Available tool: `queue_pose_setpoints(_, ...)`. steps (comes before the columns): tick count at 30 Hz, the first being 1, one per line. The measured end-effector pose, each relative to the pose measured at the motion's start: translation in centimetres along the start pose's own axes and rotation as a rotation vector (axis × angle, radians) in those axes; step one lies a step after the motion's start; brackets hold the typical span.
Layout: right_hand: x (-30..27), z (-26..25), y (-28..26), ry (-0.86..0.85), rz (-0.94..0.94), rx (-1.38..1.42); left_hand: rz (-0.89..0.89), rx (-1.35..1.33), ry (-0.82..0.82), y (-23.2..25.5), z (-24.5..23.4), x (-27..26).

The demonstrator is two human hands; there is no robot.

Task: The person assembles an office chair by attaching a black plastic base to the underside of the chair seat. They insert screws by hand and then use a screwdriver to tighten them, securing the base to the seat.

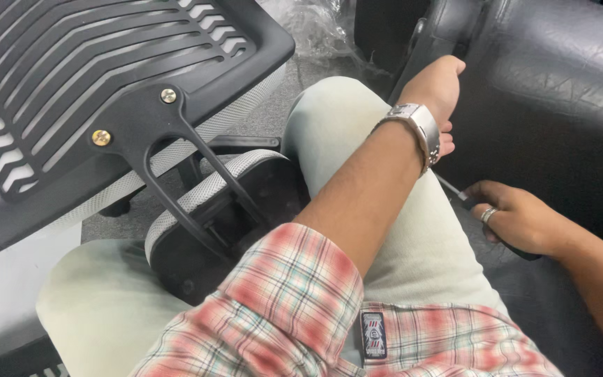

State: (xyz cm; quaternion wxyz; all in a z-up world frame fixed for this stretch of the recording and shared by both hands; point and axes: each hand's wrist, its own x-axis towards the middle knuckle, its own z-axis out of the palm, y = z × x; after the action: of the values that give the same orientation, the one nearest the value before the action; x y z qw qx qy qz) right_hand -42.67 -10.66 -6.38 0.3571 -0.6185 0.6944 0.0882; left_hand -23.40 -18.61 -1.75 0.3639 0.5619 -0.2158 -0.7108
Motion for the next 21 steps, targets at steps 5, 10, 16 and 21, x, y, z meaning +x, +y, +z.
queue_pose_setpoints(5,-0.9,-1.1,0.0,0.002,-0.089,0.357,0.167,0.229,0.123,-0.6,0.9,-0.6)
queue_pose_setpoints(10,-1.2,-1.7,0.3,-0.066,-0.284,0.846,0.312,0.258,0.296,-2.3,1.5,-2.5)
queue_pose_setpoints(16,-1.1,-2.6,-1.1,-0.185,-0.492,0.914,0.292,0.090,0.060,-2.6,0.4,-3.9)
queue_pose_setpoints(21,-1.9,-2.5,-3.9,-0.212,-0.577,0.883,0.404,-0.243,0.009,-2.4,-1.2,-5.5)
